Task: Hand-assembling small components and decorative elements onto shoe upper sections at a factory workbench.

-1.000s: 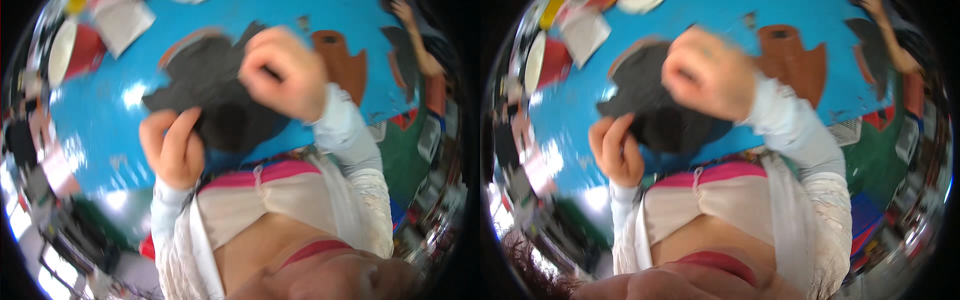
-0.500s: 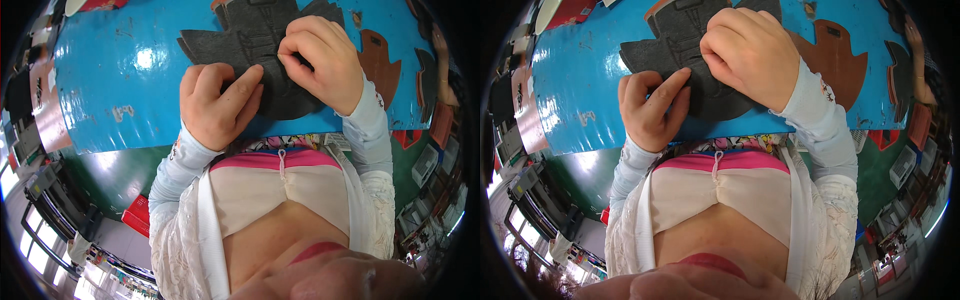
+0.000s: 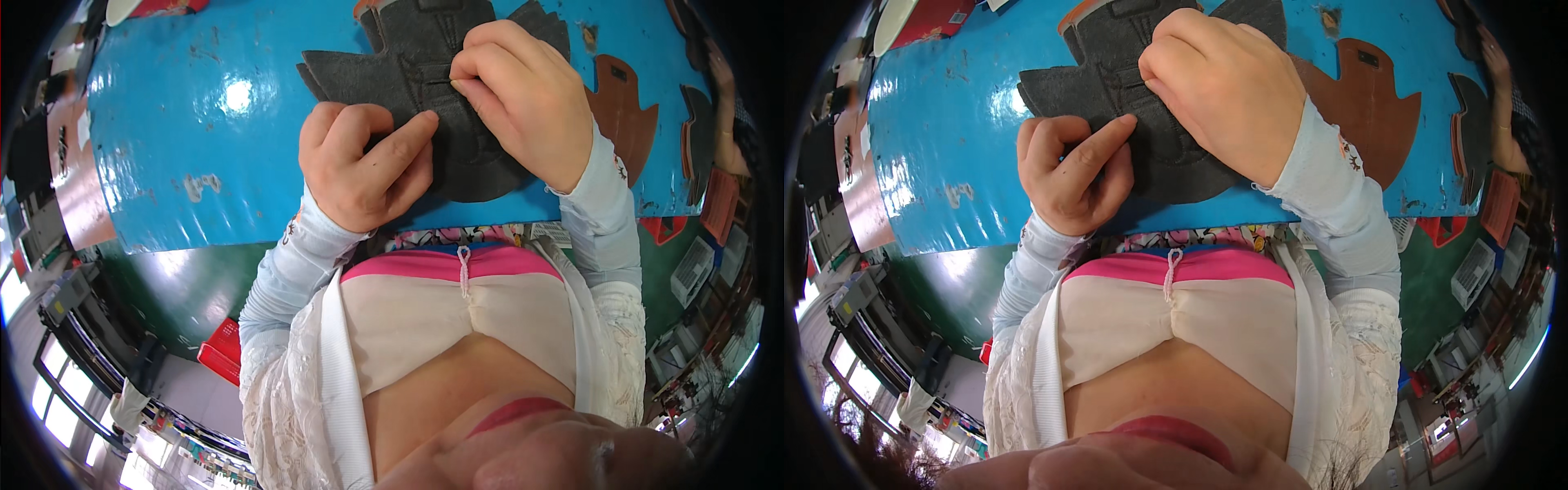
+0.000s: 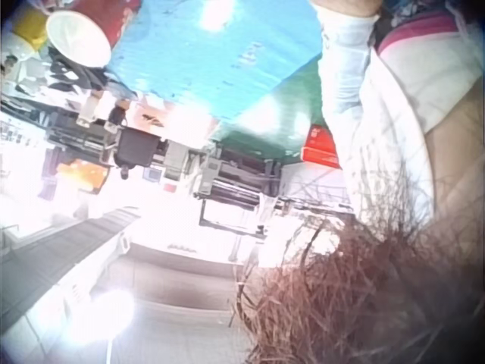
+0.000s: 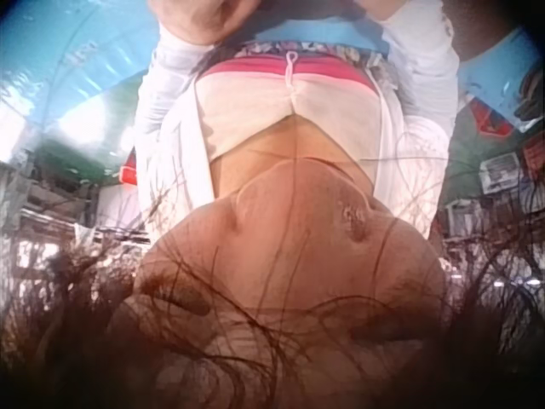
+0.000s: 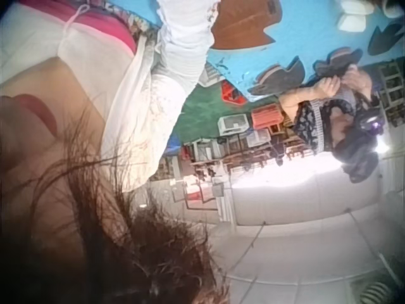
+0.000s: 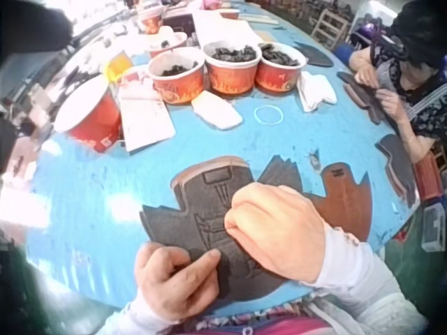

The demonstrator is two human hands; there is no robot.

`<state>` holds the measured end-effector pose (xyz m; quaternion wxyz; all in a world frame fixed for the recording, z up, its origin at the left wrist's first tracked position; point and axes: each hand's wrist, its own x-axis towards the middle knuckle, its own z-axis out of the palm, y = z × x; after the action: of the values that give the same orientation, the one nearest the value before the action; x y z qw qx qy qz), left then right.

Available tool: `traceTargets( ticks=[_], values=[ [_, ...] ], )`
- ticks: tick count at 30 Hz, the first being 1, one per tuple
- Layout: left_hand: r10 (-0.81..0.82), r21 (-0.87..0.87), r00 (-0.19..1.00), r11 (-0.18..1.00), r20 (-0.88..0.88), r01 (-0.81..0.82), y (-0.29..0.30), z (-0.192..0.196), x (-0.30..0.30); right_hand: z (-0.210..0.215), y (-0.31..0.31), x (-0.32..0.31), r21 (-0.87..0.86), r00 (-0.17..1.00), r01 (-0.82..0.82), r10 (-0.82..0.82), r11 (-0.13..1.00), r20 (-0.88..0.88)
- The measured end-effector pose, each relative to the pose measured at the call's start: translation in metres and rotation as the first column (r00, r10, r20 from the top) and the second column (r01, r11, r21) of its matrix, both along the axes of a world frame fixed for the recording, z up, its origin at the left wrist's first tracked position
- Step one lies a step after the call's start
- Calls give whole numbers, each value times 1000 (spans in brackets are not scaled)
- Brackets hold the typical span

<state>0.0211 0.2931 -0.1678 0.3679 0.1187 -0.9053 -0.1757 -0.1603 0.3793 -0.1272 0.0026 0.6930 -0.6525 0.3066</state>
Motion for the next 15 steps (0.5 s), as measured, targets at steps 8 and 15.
traceTargets(
  ticks=[8,15],
  values=[
    [-7,5,1000,1000,-11,7,-2,1,1,-6,5,-6,-34,998,-66,65,997,-19],
    [4,22,1000,1000,7,-4,2,1,1,-9,9,-5,-46,996,-70,68,996,-52]
  ],
)
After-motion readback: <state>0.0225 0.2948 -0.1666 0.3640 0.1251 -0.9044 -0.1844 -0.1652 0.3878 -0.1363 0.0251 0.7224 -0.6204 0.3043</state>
